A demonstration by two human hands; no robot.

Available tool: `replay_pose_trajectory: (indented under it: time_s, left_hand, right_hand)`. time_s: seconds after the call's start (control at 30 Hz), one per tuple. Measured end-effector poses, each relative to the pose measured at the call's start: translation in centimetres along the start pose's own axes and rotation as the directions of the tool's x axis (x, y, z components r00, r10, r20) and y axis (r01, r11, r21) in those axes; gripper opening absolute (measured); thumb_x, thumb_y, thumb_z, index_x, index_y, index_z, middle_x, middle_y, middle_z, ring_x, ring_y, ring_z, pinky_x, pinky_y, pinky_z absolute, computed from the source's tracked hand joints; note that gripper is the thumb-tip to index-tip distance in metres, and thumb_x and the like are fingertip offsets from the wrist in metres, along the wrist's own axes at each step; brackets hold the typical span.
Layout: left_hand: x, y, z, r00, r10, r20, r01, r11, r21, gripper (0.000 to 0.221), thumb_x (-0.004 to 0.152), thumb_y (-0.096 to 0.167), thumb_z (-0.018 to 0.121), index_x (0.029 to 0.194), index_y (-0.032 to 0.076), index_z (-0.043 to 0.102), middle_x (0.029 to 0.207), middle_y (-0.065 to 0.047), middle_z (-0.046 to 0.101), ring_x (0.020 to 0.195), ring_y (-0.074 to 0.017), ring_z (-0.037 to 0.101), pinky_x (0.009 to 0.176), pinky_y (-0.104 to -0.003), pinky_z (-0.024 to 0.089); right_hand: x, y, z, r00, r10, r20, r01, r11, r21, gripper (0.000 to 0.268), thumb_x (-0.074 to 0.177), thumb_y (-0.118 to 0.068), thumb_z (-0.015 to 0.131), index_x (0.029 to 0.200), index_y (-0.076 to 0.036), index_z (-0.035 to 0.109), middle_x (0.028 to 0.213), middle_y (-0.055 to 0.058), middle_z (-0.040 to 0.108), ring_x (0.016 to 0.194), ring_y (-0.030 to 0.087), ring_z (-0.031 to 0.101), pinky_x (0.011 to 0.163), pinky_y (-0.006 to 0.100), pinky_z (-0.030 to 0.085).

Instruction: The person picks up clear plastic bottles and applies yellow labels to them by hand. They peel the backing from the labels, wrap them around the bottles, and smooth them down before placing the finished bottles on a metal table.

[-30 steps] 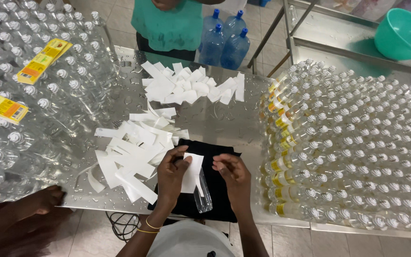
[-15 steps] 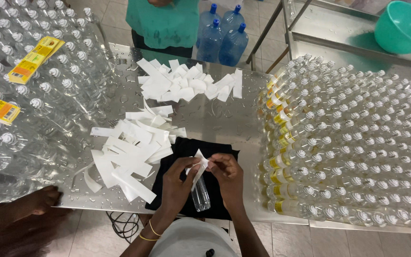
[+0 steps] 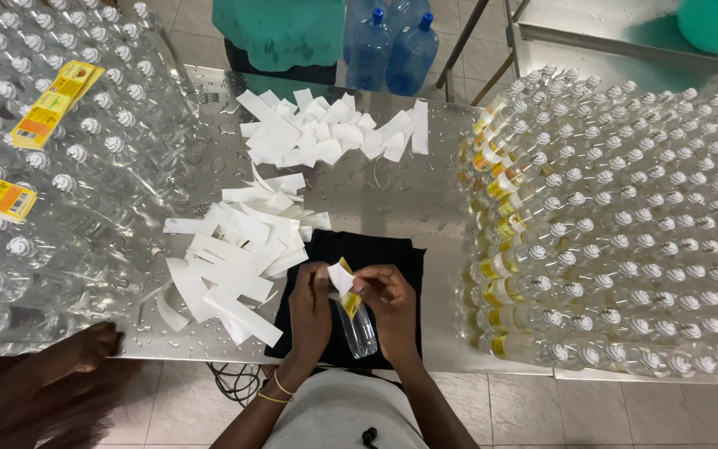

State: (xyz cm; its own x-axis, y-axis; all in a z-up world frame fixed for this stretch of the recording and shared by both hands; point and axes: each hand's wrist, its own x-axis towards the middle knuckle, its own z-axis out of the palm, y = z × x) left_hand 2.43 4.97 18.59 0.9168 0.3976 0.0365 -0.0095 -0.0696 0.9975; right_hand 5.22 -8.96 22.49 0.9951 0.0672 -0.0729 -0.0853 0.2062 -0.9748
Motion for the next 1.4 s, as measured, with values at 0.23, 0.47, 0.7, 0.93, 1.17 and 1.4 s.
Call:
replay_pose_trajectory:
  time_s: [0.23,0.47,0.7,0.93,1.17,1.4]
  left_hand:
    - [1.9,-0.9,-1.3,0.784,-0.618,-0.052,0.478,0.655,-0.585,0.030,0.124,0.026,0.029,0.113,0.011,0.053,0.096,-0.002,0.052,0.091,-0.0173,0.055,0.076,-0.037,0.049]
    - [5.8,-11.9,-4.2,0.643,-0.759,-0.101,0.493,0.511,-0.704,0.026,0.121,0.032,0.037,0.119,0.011,0.052,0.102,-0.001,0.042,0.086,-0.0175,0.045,0.067,-0.032,0.037]
    - [11.1,-25.6,-16.0,0.648,-0.663,-0.375,0.342,0.693,-0.635,0.024,0.115,0.035,0.048,0.125,0.014,0.055,0.113,-0.010,0.054,0.099,-0.0261,0.054,0.081,-0.039,0.049]
    - [8.2,-14.8,-17.2,0.831,0.025,-0.555,0.165,0.943,0.289,0.041,0.117,0.005,0.053,0.156,-0.005,0.045,0.156,-0.029,0.052,0.150,-0.0446,0.048,0.127,-0.055,0.036]
    - [0.0,-2.0,-6.1,0.546,-0.614,0.570,0.742,0.038,-0.670,0.085,0.107,0.068,0.050,0.150,-0.005,0.048,0.129,-0.033,0.065,0.115,-0.0503,0.072,0.109,-0.067,0.055]
    - [-1.8,-7.1,-3.8,0.691,-0.643,0.329,0.653,0.361,-0.666,0.035,0.103,0.022,0.076,0.131,0.006,0.064,0.112,-0.011,0.074,0.096,-0.0253,0.079,0.087,-0.038,0.064]
  right_hand:
    - [0.3,2.0,1.2,0.982,0.146,-0.115,-0.114,0.961,0.251,0.017,0.101,-0.005,0.075,0.110,-0.004,0.062,0.107,0.008,0.071,0.099,0.022,0.075,0.096,0.043,0.066]
    - [-0.3,1.3,2.4,0.982,0.156,-0.103,-0.126,0.959,0.252,0.013,0.104,-0.005,0.071,0.110,-0.005,0.060,0.106,0.008,0.066,0.100,0.023,0.074,0.104,0.049,0.065]
    - [2.5,3.7,-1.7,0.962,0.121,-0.244,-0.049,0.958,0.284,0.017,0.107,-0.003,0.063,0.122,-0.009,0.059,0.114,0.004,0.062,0.112,0.026,0.073,0.113,0.052,0.059]
    - [4.3,3.4,-2.0,0.988,-0.152,-0.006,0.151,0.985,-0.086,0.019,0.107,-0.002,0.066,0.125,-0.002,0.064,0.114,0.010,0.067,0.112,0.021,0.072,0.101,0.041,0.063]
    - [1.5,-0.6,-0.9,0.741,-0.089,0.666,0.357,0.891,-0.279,0.018,0.102,-0.004,0.074,0.120,-0.004,0.079,0.113,0.013,0.079,0.116,0.029,0.076,0.101,0.051,0.057]
    - [1.1,-0.8,-7.7,0.722,-0.071,0.689,0.460,0.793,-0.400,0.018,0.102,-0.006,0.074,0.118,-0.005,0.083,0.111,0.014,0.083,0.122,0.035,0.075,0.116,0.058,0.050]
